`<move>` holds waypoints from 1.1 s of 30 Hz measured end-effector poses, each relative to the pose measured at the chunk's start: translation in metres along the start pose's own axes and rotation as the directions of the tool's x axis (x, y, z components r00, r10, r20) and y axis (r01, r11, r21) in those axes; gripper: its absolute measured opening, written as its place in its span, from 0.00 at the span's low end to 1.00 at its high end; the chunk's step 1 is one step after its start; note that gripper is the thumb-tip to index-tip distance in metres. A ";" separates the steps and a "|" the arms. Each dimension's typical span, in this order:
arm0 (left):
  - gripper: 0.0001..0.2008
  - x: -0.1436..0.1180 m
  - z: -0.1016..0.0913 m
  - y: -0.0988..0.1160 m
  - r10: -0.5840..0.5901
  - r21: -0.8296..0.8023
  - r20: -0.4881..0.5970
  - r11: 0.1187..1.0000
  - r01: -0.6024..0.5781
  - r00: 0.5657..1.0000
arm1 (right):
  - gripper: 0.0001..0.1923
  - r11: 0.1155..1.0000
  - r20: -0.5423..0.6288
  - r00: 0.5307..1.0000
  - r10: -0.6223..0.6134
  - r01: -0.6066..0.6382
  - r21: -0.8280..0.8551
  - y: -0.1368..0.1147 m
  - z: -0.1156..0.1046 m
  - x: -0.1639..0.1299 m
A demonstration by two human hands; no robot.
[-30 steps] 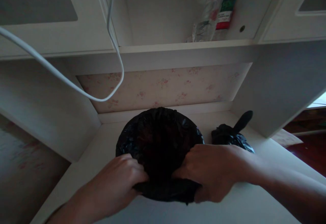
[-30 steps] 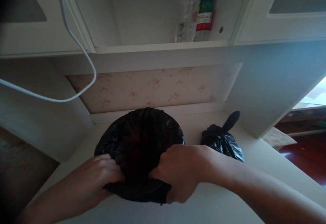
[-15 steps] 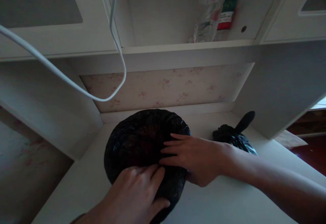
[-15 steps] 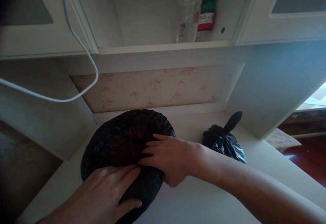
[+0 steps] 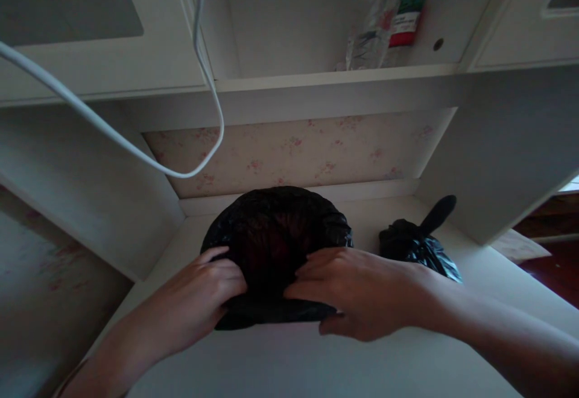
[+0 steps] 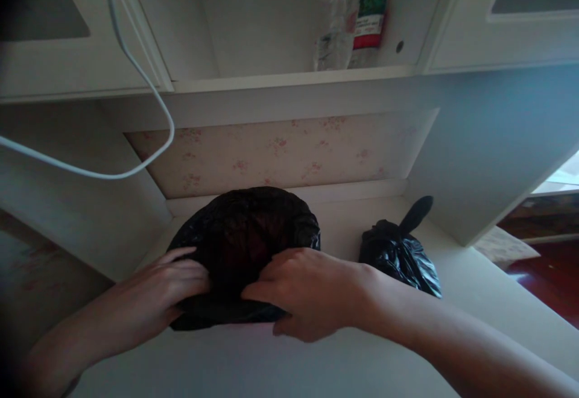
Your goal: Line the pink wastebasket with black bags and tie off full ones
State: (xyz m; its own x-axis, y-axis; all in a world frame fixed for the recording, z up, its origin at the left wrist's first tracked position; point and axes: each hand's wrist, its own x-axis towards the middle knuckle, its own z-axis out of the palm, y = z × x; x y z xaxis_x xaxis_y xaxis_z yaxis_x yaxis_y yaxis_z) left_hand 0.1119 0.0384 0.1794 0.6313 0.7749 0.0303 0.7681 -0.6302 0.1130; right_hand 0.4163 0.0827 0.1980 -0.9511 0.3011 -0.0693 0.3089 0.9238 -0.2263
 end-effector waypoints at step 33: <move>0.34 -0.025 0.022 -0.021 -0.054 0.206 -0.243 0.973 0.106 0.969 | 0.21 0.981 -0.151 0.985 0.083 -0.108 -0.163 0.033 0.015 -0.003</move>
State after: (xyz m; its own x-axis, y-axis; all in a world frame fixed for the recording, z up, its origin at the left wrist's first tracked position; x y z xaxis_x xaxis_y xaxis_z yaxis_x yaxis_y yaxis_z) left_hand 0.0826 0.0311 0.1544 0.5439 0.7963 0.2646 0.8362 -0.5408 -0.0915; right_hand 0.4291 0.1089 0.1763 -0.9104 0.4093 0.0598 0.4063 0.9120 -0.0564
